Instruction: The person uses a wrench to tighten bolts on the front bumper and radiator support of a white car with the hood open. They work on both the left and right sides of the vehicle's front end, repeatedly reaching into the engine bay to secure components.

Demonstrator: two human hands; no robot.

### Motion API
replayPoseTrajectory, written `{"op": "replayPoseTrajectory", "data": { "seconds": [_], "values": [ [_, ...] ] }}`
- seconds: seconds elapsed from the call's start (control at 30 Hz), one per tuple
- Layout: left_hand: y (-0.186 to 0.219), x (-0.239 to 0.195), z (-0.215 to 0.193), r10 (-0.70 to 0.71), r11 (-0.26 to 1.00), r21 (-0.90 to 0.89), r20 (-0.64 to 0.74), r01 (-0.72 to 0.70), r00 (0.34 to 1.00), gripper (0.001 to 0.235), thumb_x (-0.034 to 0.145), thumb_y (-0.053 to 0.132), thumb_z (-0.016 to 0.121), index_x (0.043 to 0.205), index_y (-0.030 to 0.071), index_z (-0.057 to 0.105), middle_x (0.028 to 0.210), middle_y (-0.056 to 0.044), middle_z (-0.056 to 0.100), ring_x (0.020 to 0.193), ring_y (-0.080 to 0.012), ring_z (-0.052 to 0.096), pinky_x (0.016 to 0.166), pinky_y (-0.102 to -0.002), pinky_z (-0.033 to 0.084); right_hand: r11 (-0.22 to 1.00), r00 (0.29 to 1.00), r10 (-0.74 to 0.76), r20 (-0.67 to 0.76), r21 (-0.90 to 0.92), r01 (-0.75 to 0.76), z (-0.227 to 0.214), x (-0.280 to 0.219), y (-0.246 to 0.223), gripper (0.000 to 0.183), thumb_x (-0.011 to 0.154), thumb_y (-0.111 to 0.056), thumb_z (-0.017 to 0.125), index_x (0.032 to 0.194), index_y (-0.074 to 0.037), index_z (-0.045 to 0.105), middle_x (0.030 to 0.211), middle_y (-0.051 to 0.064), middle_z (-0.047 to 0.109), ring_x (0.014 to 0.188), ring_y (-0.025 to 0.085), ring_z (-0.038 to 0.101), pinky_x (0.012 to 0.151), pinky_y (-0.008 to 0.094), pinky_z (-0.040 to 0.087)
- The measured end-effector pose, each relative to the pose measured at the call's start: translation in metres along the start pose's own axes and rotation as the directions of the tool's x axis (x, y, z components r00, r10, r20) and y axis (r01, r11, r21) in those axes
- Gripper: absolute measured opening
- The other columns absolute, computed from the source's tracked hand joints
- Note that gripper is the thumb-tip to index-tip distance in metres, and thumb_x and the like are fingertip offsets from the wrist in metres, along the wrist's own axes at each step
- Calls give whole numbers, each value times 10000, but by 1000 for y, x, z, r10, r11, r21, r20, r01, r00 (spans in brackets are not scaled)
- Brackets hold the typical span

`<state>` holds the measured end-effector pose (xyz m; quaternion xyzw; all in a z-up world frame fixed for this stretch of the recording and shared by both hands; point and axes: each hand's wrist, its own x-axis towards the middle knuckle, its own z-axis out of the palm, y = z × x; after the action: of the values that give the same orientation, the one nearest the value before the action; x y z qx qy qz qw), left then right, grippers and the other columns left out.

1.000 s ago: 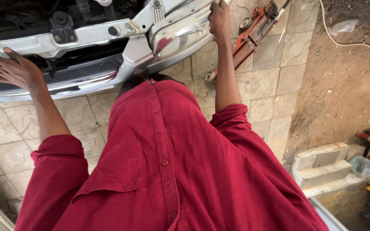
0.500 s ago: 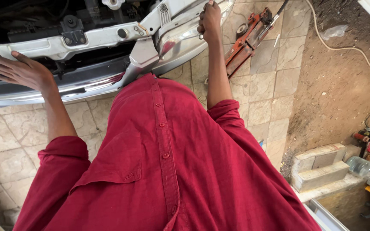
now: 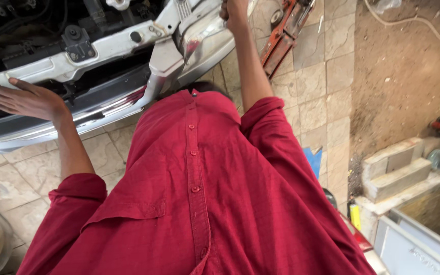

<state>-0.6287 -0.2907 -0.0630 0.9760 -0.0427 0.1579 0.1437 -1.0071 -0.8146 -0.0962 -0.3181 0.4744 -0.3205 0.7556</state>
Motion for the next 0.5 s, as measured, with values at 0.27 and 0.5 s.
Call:
{"op": "replayPoseTrajectory", "data": {
  "seconds": [0.27, 0.5],
  "values": [
    [-8, -4, 1, 53, 998, 24, 19, -53, 998, 660, 1113, 564, 151, 1530, 152, 454, 1621, -10, 443, 1518, -228, 424, 1291, -575, 198, 994, 989, -62, 134, -80, 73, -14, -11, -24, 336, 1057, -226, 569, 756, -167, 433, 614, -28, 375, 481, 99, 324, 437, 305, 232],
    [2, -12, -19, 6, 986, 163, 185, -37, 983, 597, 1160, 535, 162, 1620, 201, 347, 1718, -92, 255, 1615, -263, 261, 1335, -579, 110, 962, 989, -16, 149, -267, 56, -28, 28, -52, 309, 1068, -245, 503, 779, -150, 443, 603, -36, 399, 460, 76, 312, 396, 278, 213]
  ]
}}
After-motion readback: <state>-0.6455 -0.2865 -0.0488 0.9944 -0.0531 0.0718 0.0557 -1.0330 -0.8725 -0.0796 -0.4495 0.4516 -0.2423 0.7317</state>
